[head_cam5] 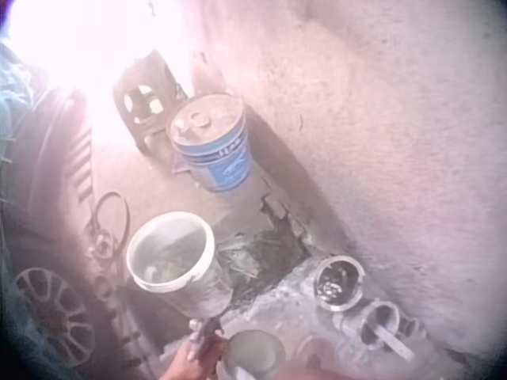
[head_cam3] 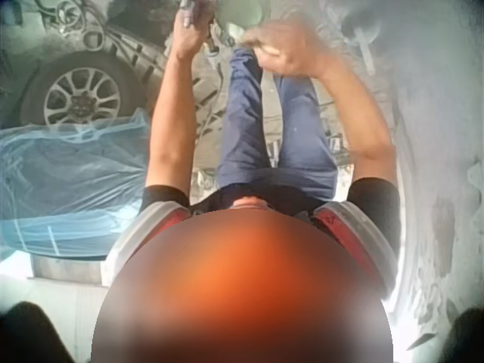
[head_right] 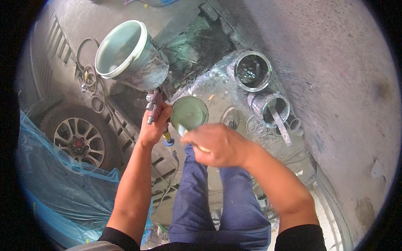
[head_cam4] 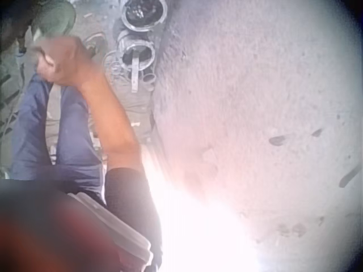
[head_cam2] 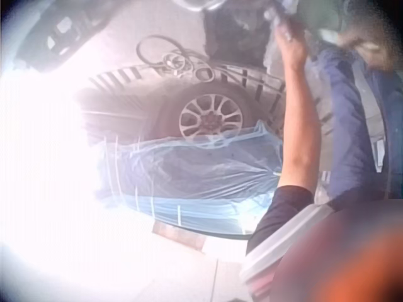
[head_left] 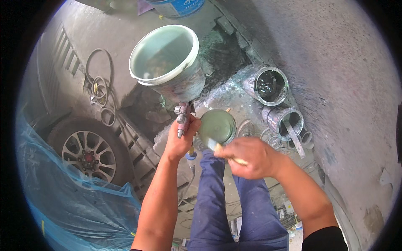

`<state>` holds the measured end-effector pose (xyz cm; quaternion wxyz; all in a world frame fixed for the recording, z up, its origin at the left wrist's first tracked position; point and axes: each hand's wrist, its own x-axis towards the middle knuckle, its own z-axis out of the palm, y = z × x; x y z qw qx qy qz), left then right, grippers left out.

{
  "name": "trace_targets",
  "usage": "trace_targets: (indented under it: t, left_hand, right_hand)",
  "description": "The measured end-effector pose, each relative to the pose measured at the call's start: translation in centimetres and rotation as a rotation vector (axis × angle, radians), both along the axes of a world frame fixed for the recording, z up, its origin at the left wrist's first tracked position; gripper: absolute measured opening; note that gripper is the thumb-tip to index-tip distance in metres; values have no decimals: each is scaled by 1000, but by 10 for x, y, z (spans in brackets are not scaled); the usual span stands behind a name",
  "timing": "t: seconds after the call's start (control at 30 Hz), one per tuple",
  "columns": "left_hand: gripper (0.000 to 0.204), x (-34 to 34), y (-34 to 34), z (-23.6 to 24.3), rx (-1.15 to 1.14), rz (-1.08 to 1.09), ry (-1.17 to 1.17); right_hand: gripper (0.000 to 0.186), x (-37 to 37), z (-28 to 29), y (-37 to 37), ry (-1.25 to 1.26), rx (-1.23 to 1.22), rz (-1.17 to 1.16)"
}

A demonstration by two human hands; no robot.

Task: The person pours light green paint from a large blue bucket into a spray gun cup, stirs it with a brush, and transfers paint between several cans. They then retrieve a dark-colored paint can from a shelf, pour it into a clear plastic cup, and place the cup on the floor among other paint containers.

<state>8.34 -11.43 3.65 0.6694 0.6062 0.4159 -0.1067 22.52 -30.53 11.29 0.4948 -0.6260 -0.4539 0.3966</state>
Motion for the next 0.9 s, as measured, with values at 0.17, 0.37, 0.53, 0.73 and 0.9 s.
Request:
trace_targets:
  t: [0.17, 0.37, 0.53, 0.73, 0.9]
  left_hand:
    - [11, -1, 0, 0, 10, -33, 0]
    - [15, -4, -7, -3, 71, 39, -41]
    - [13, -6, -10, -4, 159, 72, -52]
    - [14, -9, -13, -8, 190, 81, -49]
    - [14, -1, -14, -7, 172, 70, 17]
  right_hand:
    - [28, 17, -3, 2, -103, -33, 73]
    - [27, 7, -7, 25, 483, -251, -655]
    - [28, -22, 2, 21, 862, -424, -841]
    - [24, -13, -10, 6, 44, -492, -642]
    - [23, -9, -14, 27, -198, -234, -447]
